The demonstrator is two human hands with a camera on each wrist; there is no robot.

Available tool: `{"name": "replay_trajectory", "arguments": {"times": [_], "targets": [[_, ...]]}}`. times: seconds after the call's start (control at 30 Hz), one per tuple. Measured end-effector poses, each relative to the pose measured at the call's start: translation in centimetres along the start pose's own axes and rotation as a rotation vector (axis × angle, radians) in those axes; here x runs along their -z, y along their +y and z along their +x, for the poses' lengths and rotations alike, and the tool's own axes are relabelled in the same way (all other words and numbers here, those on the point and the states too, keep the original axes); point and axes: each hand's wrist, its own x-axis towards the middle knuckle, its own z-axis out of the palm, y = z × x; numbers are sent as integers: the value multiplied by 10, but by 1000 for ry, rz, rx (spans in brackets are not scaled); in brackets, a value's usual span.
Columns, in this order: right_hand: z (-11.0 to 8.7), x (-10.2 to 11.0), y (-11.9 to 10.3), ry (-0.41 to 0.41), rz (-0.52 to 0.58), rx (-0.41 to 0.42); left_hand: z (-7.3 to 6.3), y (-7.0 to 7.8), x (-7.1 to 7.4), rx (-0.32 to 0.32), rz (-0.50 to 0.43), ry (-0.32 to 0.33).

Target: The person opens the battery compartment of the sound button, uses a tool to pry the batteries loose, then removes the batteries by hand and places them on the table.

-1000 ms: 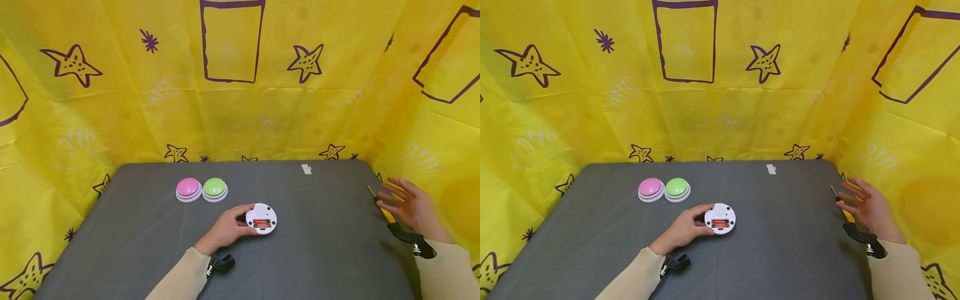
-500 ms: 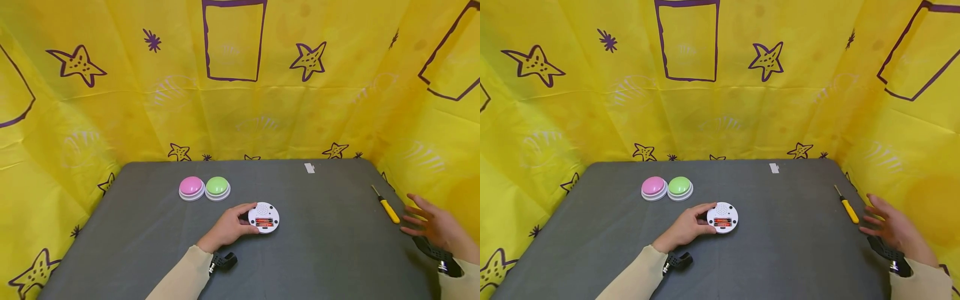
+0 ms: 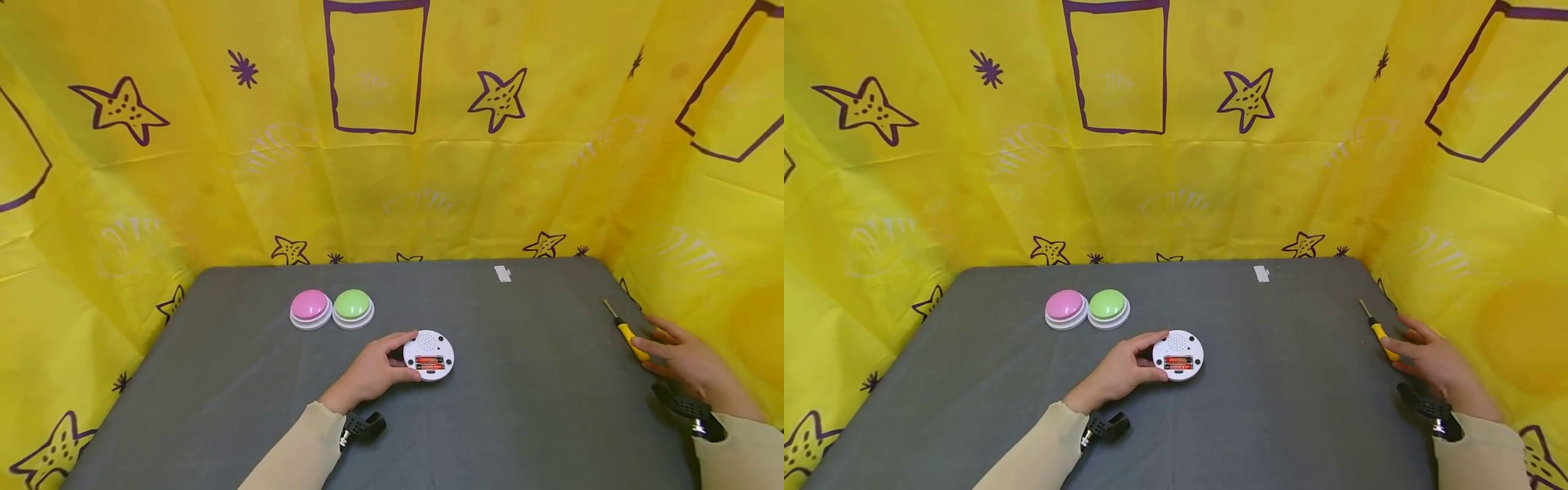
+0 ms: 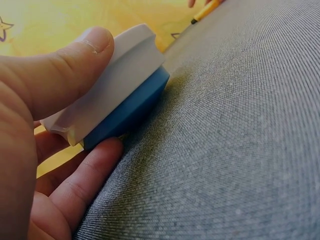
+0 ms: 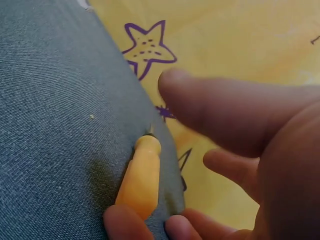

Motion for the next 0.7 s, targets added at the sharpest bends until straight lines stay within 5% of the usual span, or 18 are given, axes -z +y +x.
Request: {"name": "replay_trajectory", "arguments": {"times": [0.7], "targets": [[2,-16,-6,199,-478,32,-1,3,1,-15,25,4]]}}
